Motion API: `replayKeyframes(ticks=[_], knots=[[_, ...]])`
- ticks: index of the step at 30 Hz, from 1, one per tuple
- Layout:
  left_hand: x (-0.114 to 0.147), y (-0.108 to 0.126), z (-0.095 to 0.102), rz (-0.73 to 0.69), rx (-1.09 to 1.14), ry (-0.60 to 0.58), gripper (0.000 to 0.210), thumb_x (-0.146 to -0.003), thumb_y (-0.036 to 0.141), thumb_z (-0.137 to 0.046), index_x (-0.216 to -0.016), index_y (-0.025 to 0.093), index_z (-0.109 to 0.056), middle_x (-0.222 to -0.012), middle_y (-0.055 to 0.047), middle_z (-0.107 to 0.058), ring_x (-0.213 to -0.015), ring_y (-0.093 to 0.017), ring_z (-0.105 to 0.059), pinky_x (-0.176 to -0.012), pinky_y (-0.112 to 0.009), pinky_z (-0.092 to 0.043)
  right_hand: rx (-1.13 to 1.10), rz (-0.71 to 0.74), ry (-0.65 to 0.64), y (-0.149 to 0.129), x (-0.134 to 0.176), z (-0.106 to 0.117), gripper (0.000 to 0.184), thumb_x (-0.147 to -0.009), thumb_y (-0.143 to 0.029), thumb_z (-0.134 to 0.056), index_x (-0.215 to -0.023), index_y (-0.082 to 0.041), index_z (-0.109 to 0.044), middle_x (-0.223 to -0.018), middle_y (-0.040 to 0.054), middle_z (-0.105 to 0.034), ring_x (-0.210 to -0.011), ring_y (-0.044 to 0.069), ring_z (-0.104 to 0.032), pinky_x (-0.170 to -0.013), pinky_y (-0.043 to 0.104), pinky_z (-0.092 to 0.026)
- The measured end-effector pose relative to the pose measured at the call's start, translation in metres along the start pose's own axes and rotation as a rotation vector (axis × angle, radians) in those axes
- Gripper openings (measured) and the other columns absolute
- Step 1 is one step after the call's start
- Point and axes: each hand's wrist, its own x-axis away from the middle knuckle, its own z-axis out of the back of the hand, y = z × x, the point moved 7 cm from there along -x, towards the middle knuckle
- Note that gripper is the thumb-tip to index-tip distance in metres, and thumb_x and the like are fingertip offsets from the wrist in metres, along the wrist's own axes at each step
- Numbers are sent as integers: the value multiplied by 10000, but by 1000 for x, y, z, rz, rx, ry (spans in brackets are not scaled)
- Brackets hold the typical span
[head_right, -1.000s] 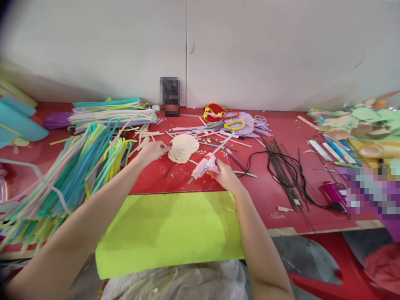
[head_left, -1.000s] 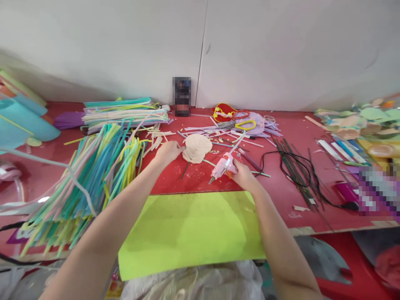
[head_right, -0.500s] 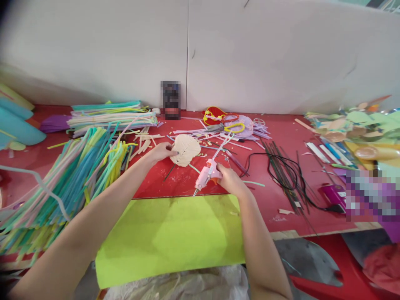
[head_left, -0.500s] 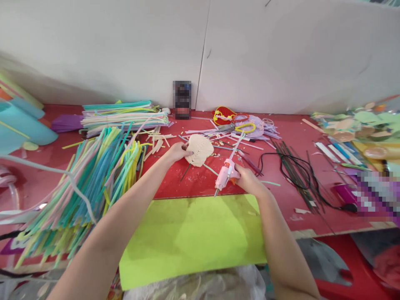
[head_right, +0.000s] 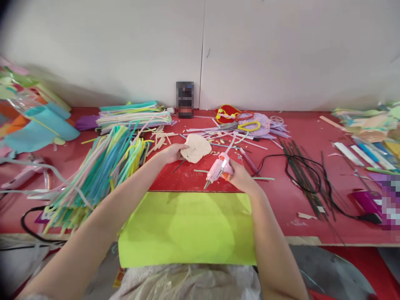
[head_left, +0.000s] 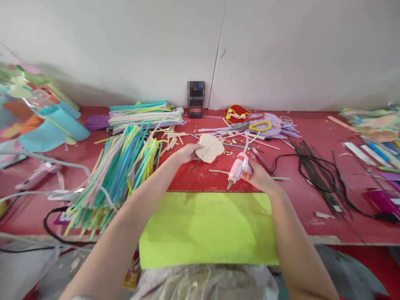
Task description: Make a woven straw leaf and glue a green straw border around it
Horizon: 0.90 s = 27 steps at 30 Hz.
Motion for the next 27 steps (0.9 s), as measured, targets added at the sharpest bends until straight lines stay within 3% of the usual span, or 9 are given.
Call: replayKeyframes(ticks=[4, 8, 13, 17, 22, 27], knots=[[-2, -1, 0, 24, 1, -3, 200, -879, 174, -540, -1002, 72, -661, -846, -152, -736, -811, -207, -712, -800, -336, -575, 99, -67, 140, -11, 0, 5, 404, -731, -267, -604, -1126, -181, -588, -895, 77, -702, -757, 240, -664, -670, 341, -532], [-2, -1, -4, 49, -39, -5, 192, -826, 194, -662, -968, 66, -667, -792, -145, -732, -771, -217, -708, -789, -373, -578, 84, -112, 180, -22, 2, -5, 397, -739, -276, -601, -1129, -206, -574, -739, 31, -678, -586, 201, -619, -527, 284, -461], [-4, -4, -6, 11, -79, 17, 226, -736, 104, -741, -940, 61, -654, -812, -136, -735, -695, -185, -691, -777, -360, -576, 134, -78, 210, -32, 4, -16, 311, -714, -285, -621, -1013, -208, -585, -777, 46, -682, -680, 225, -647, -561, 279, -438], [-5, -6, -6, -32, -75, 3, 275, -738, 61, -718, -1001, 74, -638, -856, -123, -738, -693, -175, -691, -816, -384, -565, 154, -65, 264, -37, 8, -17, 380, -744, -361, -625, -1080, -200, -553, -834, 74, -689, -691, 235, -648, -572, 294, -437], [-4, -6, -5, -86, -61, -22, 305, -746, 61, -709, -1043, 78, -643, -920, -130, -739, -696, -172, -696, -882, -417, -534, 188, -107, 221, -29, 9, -24, 407, -728, -395, -640, -1068, -197, -535, -724, 34, -642, -591, 203, -596, -517, 279, -413], [2, -8, -3, -154, -28, -35, 277, -754, 152, -732, -1009, 71, -660, -1002, -166, -732, -804, -206, -712, -908, -409, -521, 125, -86, 146, -25, 9, -28, 352, -773, -367, -592, -1076, -199, -528, -836, 51, -664, -707, 203, -625, -607, 289, -456]])
